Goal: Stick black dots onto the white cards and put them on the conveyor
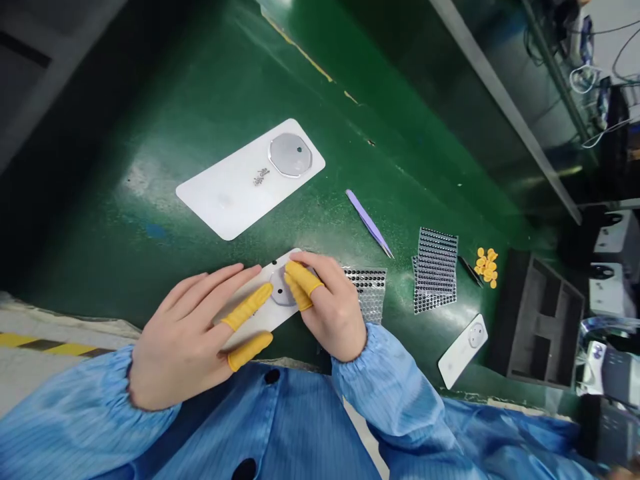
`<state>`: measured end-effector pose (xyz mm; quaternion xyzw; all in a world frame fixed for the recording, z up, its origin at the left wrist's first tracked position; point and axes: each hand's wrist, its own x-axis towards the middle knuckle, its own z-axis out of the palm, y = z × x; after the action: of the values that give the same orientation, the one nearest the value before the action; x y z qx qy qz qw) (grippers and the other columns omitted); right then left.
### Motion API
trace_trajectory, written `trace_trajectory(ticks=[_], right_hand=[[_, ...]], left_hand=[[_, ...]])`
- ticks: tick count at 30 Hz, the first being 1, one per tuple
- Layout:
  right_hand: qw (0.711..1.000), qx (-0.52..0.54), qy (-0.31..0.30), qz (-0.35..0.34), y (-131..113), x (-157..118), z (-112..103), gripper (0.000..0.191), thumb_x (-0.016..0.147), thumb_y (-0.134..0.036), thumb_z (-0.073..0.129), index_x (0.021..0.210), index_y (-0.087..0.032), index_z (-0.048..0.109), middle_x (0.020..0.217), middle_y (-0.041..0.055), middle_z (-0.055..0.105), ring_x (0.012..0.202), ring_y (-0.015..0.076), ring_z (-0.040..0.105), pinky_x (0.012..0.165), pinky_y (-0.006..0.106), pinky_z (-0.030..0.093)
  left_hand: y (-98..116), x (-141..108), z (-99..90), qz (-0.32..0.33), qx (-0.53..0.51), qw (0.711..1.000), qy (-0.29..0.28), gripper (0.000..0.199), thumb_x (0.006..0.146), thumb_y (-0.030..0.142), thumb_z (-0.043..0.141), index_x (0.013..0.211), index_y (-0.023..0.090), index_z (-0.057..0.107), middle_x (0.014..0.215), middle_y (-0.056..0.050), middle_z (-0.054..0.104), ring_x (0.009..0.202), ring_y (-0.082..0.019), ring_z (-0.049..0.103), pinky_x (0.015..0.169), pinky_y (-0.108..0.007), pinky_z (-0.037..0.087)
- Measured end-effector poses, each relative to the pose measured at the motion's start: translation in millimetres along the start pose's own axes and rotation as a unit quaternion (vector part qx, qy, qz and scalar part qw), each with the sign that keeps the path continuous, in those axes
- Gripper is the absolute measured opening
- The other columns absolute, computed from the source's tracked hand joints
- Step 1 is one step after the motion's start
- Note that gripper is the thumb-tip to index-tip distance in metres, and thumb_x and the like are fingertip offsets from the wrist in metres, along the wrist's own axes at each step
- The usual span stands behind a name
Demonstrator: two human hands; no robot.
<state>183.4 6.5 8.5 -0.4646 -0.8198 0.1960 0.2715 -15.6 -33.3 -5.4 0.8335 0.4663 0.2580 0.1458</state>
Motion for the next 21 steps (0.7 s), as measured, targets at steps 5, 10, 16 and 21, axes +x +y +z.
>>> trace_trajectory(ticks=[5,10,16,21], right_hand=[[0.998,-0.011,-0.058,0.016,-3.9,22.1,-0.2,0.022,0.086,-0.005,0.052,0.099,-0.019,0.063,0.112,0.0095,0.062,0.096,0.0187,0.059,0.079,0.038,0.055],[0.981,-0.093,-0.165,-0.033,-9.3,42.1,-10.9,0.023,0.087,-0.004,0.045,0.075,-0.015,0.061,0.106,0.0113,0.061,0.088,0.0192,0.056,0.074,0.037,0.052],[0.954,-0.134,-0.248,-0.099,-10.1,62.4,-19.2,0.024,0.092,-0.009,0.042,0.075,-0.014,0.058,0.103,0.0116,0.061,0.086,0.0192,0.055,0.073,0.035,0.049],[0.957,-0.095,-0.257,-0.101,-0.3,62.4,-22.4,0.015,0.091,-0.012,0.044,0.085,-0.014,0.057,0.104,0.0112,0.059,0.089,0.0189,0.056,0.073,0.035,0.05]], left_hand=[[-0.4,0.2,0.4,-0.011,-0.003,1.0,-0.006,0.028,0.08,0.038,0.067,0.063,0.018,0.059,0.13,-0.015,0.061,0.12,-0.032,0.056,0.092,-0.046,0.047],[0.7,-0.7,0.5,-0.016,-0.004,1.0,-0.018,0.028,0.08,0.037,0.066,0.061,0.017,0.059,0.131,-0.014,0.059,0.121,-0.032,0.055,0.093,-0.045,0.045],[0.4,-1.0,-0.7,-0.008,-0.001,1.0,-0.021,0.026,0.08,0.037,0.067,0.065,0.017,0.062,0.132,-0.015,0.059,0.121,-0.032,0.055,0.093,-0.046,0.045],[-0.9,-0.4,-0.9,-0.002,0.002,1.0,-0.022,0.026,0.081,0.038,0.065,0.066,0.016,0.063,0.132,-0.015,0.059,0.122,-0.033,0.054,0.093,-0.046,0.046]])
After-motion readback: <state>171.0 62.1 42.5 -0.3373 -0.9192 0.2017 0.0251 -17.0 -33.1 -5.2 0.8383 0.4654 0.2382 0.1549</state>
